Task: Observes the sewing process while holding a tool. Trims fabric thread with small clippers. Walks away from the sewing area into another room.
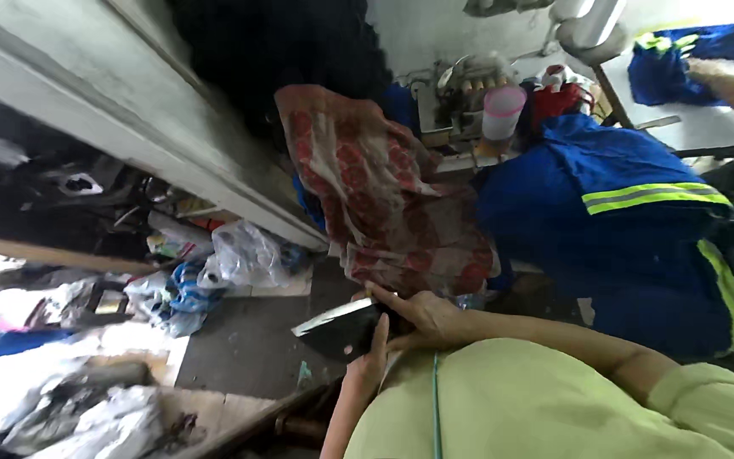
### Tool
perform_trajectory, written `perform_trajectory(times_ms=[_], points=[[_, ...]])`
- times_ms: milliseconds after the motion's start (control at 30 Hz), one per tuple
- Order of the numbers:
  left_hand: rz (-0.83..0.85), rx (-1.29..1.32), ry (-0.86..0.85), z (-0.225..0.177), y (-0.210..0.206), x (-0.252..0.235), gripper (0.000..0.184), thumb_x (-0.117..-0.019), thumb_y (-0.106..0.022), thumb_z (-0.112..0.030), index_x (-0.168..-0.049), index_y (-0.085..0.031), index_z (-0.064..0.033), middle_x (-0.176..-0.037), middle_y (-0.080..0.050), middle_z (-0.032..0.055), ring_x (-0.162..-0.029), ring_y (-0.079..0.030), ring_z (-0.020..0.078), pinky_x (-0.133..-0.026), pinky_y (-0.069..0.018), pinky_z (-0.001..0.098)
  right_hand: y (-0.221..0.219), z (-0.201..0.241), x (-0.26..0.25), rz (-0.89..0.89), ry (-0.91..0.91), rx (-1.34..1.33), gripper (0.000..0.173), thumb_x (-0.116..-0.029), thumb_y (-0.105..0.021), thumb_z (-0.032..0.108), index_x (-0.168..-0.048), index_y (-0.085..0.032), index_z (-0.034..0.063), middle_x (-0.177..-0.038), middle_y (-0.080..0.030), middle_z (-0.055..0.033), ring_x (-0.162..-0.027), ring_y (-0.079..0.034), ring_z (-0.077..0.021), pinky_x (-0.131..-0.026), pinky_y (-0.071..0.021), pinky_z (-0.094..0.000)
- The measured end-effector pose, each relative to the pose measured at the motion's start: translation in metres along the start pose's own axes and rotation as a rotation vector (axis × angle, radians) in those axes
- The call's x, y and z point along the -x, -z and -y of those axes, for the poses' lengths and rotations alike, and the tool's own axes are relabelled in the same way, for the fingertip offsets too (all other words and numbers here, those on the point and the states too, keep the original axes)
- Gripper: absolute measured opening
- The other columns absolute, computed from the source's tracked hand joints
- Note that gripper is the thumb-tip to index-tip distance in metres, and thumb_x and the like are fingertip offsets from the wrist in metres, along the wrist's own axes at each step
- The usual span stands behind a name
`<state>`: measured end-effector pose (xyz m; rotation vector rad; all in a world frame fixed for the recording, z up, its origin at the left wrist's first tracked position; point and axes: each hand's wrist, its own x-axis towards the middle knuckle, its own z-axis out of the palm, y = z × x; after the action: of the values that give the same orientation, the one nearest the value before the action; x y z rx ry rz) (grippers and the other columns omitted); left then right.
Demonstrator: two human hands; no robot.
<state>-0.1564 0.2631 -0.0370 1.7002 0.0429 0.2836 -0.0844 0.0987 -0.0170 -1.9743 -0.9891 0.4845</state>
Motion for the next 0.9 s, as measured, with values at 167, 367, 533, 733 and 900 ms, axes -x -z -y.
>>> perform_trajectory(times_ms=[167,367,533,733,900], points=[[0.034,-0.006,0.018,0.010,0.015,-0.004,0.027,-0.0929,-0.061,-0.007,-0.105,-0.062,0.0170,-0.097,-0.071,0.0054,-0.095,-0.064,-0.0044,-0.091,-0.0530,0.0186,-0.012,0.002,-0.013,-0.019,-0.045,0.067,0.088,-0.0940,-0.069,0.044,-0.157,-0.030,-0.0037,-0.097,-0.071,-0.0256,-0.088,-0.070,-0.0424,-0.084,-0.0538,-0.0584],[-0.004,0.004,0.024,0.016,0.048,-0.017,0.024,-0.0886,-0.058,-0.002,-0.101,-0.061,0.0182,-0.092,-0.069,0.0069,-0.093,-0.063,-0.0045,-0.089,-0.0515,0.0169,-0.027,0.015,-0.049,0.009,-0.083,0.142,0.092,-0.0938,-0.068,0.046,-0.157,-0.026,-0.0059,-0.096,-0.071,-0.0260,-0.089,-0.070,-0.0442,-0.084,-0.0529,-0.0596],[-0.032,0.014,0.117,0.013,0.084,-0.027,0.023,-0.0929,-0.056,-0.001,-0.102,-0.061,0.0193,-0.094,-0.069,0.0101,-0.093,-0.063,-0.0023,-0.090,-0.0513,0.0181,-0.040,0.028,-0.089,0.053,-0.056,0.193,0.094,-0.0942,-0.066,0.049,-0.157,-0.025,-0.0075,-0.095,-0.071,-0.0265,-0.087,-0.070,-0.0452,-0.083,-0.0529,-0.0597],[-0.079,0.062,0.061,0.019,0.113,-0.044,0.018,-0.0907,-0.056,-0.001,-0.095,-0.064,0.0149,-0.088,-0.072,0.0035,-0.090,-0.066,-0.0041,-0.088,-0.0534,0.0176,-0.054,0.035,-0.122,-0.010,-0.008,0.249,0.094,-0.0939,-0.065,0.050,-0.154,-0.028,-0.0117,-0.088,-0.071,-0.0251,-0.079,-0.070,-0.0441,-0.076,-0.0546,-0.0579],[-0.097,0.168,-0.142,0.039,0.123,-0.056,0.011,-0.0903,-0.060,-0.001,-0.090,-0.069,0.0057,-0.088,-0.075,-0.0040,-0.090,-0.068,-0.0060,-0.086,-0.0556,0.0176,-0.065,0.031,-0.133,-0.112,0.048,0.303,0.091,-0.0926,-0.065,0.050,-0.151,-0.034,-0.0130,-0.078,-0.070,-0.0211,-0.069,-0.069,-0.0400,-0.067,-0.0553,-0.0539]])
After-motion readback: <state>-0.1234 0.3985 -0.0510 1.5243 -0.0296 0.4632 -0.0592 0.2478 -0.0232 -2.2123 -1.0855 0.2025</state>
